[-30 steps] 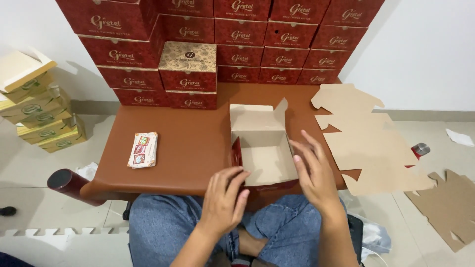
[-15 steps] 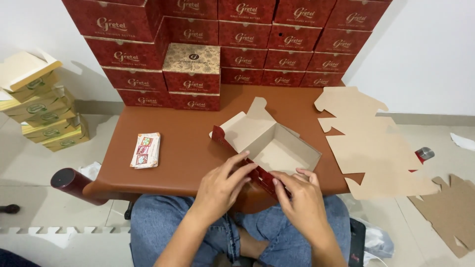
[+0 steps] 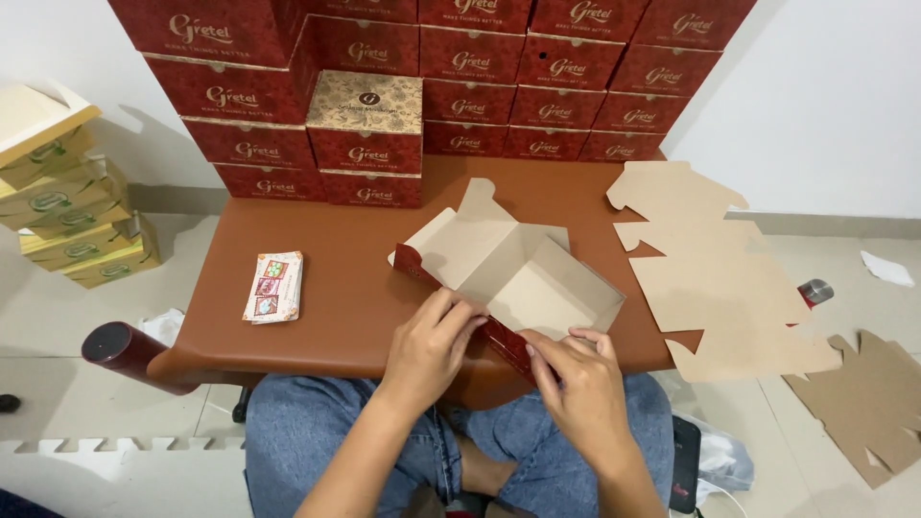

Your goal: Assembling a cardboard box by folding along pre-scored lines and tucking in tabs.

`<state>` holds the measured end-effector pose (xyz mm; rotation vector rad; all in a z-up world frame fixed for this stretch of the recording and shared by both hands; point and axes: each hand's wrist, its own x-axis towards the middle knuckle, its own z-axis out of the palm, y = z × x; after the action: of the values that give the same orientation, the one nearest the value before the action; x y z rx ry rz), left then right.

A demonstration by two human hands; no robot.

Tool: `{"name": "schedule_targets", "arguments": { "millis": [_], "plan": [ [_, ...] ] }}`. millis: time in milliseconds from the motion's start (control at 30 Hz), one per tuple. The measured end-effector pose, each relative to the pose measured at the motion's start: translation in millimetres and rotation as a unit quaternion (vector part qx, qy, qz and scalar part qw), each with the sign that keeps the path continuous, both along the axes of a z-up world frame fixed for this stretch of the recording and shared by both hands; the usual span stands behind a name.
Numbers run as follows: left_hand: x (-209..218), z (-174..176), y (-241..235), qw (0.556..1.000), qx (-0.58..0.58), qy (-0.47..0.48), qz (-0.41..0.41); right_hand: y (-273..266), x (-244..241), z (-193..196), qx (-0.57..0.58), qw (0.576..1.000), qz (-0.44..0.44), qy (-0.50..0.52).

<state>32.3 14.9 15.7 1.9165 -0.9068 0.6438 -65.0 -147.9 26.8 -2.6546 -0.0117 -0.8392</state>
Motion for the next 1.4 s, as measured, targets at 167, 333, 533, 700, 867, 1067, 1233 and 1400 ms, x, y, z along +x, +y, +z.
{"name": "schedule_targets", "arguments": {
  "millis": [167, 333, 533, 700, 867, 1067, 1233, 1400],
  "plan": [
    [-3.5, 0.4, -2.6, 0.999, 0.030, -0.009, -0.038, -2.8, 0.6, -5.0, -0.010, 1.000, 0.012, -0.006],
    [-9.0, -3.1, -4.0, 0.997, 0.036, -0.011, -0.068, 4.9, 1.9, -8.8, -0.028, 0.999, 0.006, -0.034],
    [-14.1, -16.8, -4.8, 0.999, 0.014, 0.010, -0.027, 17.0, -2.3, -3.7, -0.024, 0.998, 0.065, -0.006],
    [-33.1, -16.1, 1.8, 1.000, 0.001, 0.004, 0.019, -20.8, -17.0, -3.9, -0.045, 0.995, 0.088, 0.012],
    [-34.6, -15.5, -1.0, 0.990, 0.091, -0.099, -0.029, -45.0, -21.5, -6.0, 0.011, 0.999, -0.022, -0.026],
    [-5.3, -9.0, 16.0, 0.994, 0.089, -0.059, 0.012, -27.0, -9.9, -12.9, 0.046, 0.996, 0.017, -0.081],
    [6.0, -12.0, 22.9, 0.991, 0.099, -0.053, 0.076, -36.5, 3.1, -19.8, 0.119, 0.988, 0.034, -0.097],
    [-4.5, -16.0, -6.0, 0.992, 0.081, -0.087, 0.048, -57.6, 30.3, -5.8, 0.020, 0.991, 0.037, -0.130]
  ]
}}
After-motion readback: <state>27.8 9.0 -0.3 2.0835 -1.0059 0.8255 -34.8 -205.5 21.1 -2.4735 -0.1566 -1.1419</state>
